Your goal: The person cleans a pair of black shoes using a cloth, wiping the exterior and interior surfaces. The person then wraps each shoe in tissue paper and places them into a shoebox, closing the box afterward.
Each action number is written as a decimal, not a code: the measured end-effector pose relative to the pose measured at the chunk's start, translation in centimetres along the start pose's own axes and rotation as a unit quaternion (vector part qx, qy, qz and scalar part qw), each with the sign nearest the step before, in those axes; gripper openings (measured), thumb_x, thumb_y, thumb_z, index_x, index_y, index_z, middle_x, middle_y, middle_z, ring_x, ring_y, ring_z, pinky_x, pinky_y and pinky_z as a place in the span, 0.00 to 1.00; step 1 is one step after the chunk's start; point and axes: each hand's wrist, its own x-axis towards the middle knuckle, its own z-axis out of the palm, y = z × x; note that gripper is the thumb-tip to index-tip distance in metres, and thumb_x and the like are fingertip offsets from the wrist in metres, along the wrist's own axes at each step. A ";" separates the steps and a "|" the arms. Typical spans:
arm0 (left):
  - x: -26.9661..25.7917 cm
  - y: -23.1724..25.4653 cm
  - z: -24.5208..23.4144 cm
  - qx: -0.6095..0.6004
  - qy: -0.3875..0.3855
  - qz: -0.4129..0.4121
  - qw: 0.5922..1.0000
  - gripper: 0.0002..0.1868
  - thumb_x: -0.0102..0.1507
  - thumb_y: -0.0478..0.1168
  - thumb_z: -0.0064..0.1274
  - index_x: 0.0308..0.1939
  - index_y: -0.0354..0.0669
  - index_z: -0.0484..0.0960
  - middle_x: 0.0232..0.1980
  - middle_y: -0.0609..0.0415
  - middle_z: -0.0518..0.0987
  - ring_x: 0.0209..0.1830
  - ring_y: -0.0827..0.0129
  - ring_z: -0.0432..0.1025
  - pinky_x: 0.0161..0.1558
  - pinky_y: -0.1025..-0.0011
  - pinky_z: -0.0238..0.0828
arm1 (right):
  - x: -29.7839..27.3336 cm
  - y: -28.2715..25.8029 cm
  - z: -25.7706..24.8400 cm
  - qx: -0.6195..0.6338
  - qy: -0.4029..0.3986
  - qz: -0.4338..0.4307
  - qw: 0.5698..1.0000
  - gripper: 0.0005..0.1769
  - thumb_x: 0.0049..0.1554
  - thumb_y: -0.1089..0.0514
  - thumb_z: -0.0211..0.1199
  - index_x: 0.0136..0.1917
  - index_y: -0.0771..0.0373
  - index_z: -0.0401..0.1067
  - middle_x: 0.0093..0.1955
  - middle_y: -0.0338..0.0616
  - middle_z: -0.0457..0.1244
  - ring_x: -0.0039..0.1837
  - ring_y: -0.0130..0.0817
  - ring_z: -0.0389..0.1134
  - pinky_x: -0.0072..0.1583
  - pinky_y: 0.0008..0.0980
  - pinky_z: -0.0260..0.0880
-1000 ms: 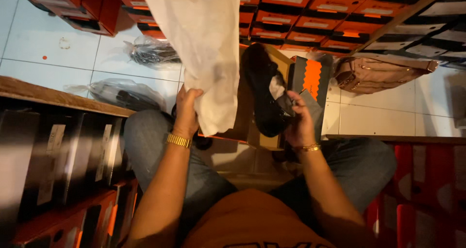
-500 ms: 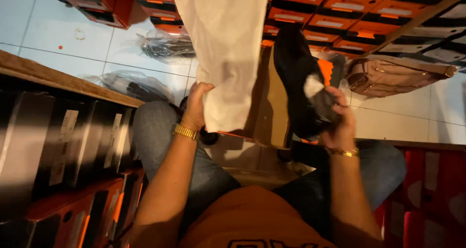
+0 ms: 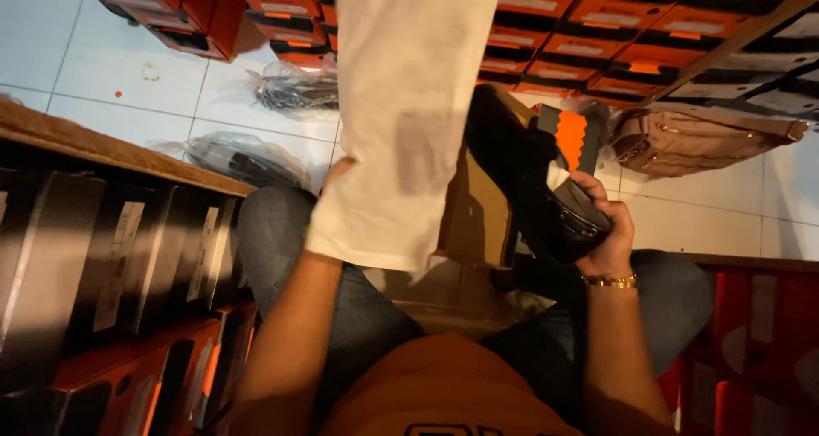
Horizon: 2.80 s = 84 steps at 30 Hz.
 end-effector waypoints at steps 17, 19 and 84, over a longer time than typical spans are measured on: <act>-1.0 0.1 3.0 0.252 0.031 0.287 0.924 0.34 0.54 0.43 0.59 0.66 0.43 0.76 0.55 0.38 0.80 0.56 0.48 0.75 0.59 0.53 0.70 | 0.6 -1.7 -2.6 0.032 -0.008 0.030 0.999 0.36 0.52 0.42 0.46 0.67 0.62 0.69 0.54 0.53 0.67 0.53 0.43 0.70 0.57 0.37 0.70; -0.7 0.3 2.6 0.272 0.068 0.301 0.911 0.35 0.55 0.44 0.58 0.67 0.42 0.75 0.55 0.36 0.79 0.58 0.43 0.74 0.60 0.50 0.69 | 0.9 -1.5 -2.7 0.008 -0.022 0.048 0.999 0.36 0.51 0.41 0.46 0.67 0.62 0.69 0.54 0.54 0.67 0.52 0.43 0.70 0.56 0.37 0.71; -1.4 -8.0 6.4 0.571 0.107 -0.008 0.814 0.51 0.58 0.51 0.51 0.79 0.37 0.45 0.77 0.30 0.51 0.78 0.35 0.48 0.68 0.42 0.57 | 7.8 13.2 16.2 -0.796 -0.093 -0.239 0.548 0.49 0.59 0.39 0.65 0.84 0.54 0.46 0.83 0.56 0.44 0.84 0.50 0.42 0.79 0.59 0.39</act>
